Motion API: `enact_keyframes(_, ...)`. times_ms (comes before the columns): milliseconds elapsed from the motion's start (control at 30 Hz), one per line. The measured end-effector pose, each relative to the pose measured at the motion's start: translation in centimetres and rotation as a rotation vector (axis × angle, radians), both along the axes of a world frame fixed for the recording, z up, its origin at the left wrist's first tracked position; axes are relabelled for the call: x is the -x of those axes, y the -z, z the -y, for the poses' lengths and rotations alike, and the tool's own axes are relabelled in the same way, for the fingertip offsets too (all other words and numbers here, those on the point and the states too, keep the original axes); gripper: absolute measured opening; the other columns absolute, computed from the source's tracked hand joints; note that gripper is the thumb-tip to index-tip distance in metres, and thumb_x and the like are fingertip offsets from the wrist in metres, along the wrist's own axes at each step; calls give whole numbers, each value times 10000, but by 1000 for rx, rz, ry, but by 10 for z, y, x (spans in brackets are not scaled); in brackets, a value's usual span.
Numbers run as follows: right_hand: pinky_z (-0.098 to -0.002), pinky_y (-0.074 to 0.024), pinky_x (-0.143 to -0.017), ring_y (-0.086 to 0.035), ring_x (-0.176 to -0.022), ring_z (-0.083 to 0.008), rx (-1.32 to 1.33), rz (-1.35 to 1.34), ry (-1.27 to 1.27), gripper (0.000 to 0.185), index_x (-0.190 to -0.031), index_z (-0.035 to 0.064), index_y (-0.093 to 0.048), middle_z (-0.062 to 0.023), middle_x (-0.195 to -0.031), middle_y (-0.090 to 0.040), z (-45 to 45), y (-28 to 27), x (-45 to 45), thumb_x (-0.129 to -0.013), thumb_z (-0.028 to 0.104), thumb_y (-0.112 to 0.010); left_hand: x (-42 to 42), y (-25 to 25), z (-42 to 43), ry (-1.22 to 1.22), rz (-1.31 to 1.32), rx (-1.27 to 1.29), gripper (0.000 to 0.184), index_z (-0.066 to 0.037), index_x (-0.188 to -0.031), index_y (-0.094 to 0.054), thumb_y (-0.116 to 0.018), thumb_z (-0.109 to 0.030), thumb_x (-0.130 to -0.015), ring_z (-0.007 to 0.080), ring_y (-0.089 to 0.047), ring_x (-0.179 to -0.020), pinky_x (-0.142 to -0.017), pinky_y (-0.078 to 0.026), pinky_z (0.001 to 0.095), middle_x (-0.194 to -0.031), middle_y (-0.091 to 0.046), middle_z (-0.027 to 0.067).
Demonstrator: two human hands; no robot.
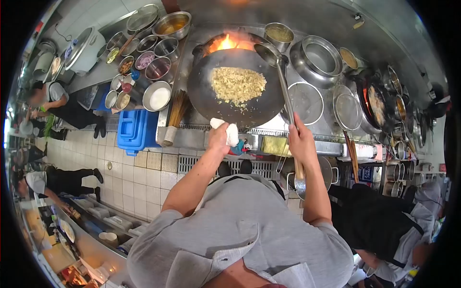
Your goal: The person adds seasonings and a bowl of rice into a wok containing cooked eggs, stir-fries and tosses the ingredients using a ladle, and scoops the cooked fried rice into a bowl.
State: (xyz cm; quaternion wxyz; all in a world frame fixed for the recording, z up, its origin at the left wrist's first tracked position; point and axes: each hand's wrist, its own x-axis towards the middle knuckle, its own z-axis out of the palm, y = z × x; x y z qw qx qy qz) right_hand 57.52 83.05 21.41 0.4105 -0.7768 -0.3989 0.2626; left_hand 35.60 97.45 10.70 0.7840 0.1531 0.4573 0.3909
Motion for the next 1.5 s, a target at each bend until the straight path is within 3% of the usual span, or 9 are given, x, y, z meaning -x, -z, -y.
enact_keyframes(133, -250, -380, -465, -434, -526, -72, 16, -175, 101, 522, -1529, 83, -387, 34, -643, -443, -13, 36, -6, -1040, 214, -515, -7, 26, 17, 12, -288, -375, 303, 15, -1076, -548, -639, 24, -787, 184, -646, -759, -652, -537, 343, -910, -645, 89)
enact_keyframes(333, -292, -340, -358, -404, -410, -122, 2, -1262, 309, 550, -1530, 157, -322, -25, -638, -447, 4, -37, 74, -1034, 270, -532, -6, 52, 43, 93, -538, -552, 459, 10, -1171, -438, -680, -61, -787, 207, -631, -850, -741, -529, 350, -983, -608, 129)
enact_keyframes(467, -273, -343, -394, -384, -408, -77, -118, -1869, 340, 163, -1069, 100, -475, 16, -649, -454, -7, -14, 57, -1055, 262, -479, -13, 0, 33, 135, -106, -281, 143, -30, -986, -588, -596, 3, -847, 185, -638, -714, -615, -532, 344, -840, -633, 56)
enact_keyframes(533, -248, -324, -395, -372, -401, -68, -149, -2337, 349, 302, -819, 108, -454, 36, -619, -432, -12, -14, 39, -1060, 290, -465, -3, -10, 39, 129, 3, 32, 100, -34, -1006, -602, -578, -83, -923, 211, -645, -707, -620, -541, 376, -822, -641, 58)
enact_keyframes(733, -244, -342, -420, -372, -398, -66, -150, -2267, 116, 332, -771, 102, -467, 34, -602, -424, -12, -15, 41, -1065, 256, -443, -40, 54, -1, 131, 74, 31, 240, -75, -1016, -618, -476, -269, -1027, 224, -661, -742, -688, -551, 422, -859, -674, 51)
enact_keyframes(933, -243, -364, -419, -403, -427, -43, -189, -2174, 19, 276, -1202, 20, -582, 11, -724, -475, -10, -20, 30, -1059, 221, -459, 6, -42, 49, 12, 164, 130, 196, -93, -1022, -620, -473, -222, -1022, 206, -671, -771, -669, -561, 380, -881, -683, 69)
enact_keyframes(1133, -246, -362, -418, -420, -437, -38, -167, -2176, 135, 307, -1272, 4, -541, 12, -729, -471, 8, -38, 20, -1062, 206, -444, 3, 12, 2, 1, 15, -143, 118, -38, -1012, -578, -595, -74, -901, 209, -660, -721, -604, -549, 369, -857, -649, 69)
enact_keyframes(1333, -250, -352, -379, -448, -426, -39, -124, -2028, 254, 217, -1092, 29, -501, 1, -721, -483, 8, -44, 13, -1067, 234, -431, 16, 67, 10, 50, -666, -664, 539, 10, -1237, -384, -686, -57, -795, 258, -639, -861, -758, -526, 386, -1005, -602, 172)
enact_keyframes(1500, -247, -342, -366, -417, -404, -47, -30, -1830, 267, 196, -935, 104, -476, 25, -668, -479, -9, -77, 35, -1062, 251, -449, 11, 83, 17, -12, -766, -829, 527, 4, -1222, -422, -707, -105, -793, 289, -614, -957, -880, -488, 406, -1044, -598, 175)
